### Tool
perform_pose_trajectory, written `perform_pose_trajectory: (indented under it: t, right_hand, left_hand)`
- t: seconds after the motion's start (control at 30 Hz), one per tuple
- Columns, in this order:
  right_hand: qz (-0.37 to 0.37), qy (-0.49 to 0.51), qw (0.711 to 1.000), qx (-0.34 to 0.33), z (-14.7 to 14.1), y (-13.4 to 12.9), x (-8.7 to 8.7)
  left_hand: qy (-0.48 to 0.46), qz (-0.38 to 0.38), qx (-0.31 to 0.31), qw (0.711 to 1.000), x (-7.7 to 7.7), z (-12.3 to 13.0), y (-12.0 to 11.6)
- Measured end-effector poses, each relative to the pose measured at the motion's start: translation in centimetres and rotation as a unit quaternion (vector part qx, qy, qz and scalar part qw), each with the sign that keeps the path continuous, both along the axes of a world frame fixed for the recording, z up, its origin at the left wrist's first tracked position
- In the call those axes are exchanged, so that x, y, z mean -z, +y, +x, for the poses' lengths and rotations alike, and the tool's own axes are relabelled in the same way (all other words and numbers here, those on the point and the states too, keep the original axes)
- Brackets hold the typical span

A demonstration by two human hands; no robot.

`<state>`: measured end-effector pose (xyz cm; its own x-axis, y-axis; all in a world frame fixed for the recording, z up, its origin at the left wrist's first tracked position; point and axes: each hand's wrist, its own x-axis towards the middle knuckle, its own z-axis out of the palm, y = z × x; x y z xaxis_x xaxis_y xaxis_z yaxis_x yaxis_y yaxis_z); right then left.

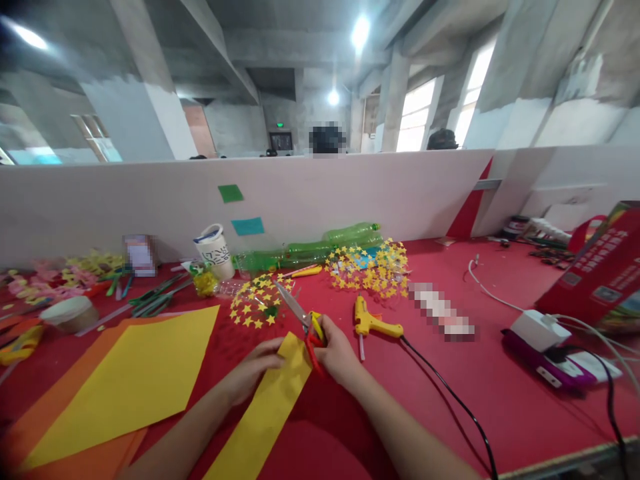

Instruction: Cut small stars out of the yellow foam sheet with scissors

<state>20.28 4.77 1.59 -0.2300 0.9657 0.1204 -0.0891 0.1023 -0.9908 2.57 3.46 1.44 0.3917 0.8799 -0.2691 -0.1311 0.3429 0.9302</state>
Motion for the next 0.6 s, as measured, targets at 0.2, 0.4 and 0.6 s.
perform_pose_trajectory:
  t: [0.2, 0.4, 0.6]
  right_hand:
    - [-0.014, 0.046, 0.998, -0.043, -0.7, -1.1, 0.2]
    - [0.047, -0.017, 0.998, 0.035, -1.2, 0.2, 2.1]
    - [0.093, -0.036, 0.993, 0.059, -1.2, 1.0, 2.8]
  left_hand:
    - [-0.048, -0.071, 0.073, 0.994, 0.2, -0.1, -1.2]
    - [-0.018, -0.039, 0.059, 0.997, 0.8, -0.8, -1.1]
    - [0.051, 0.028, 0.055, 0.997, 0.8, -0.6, -1.0]
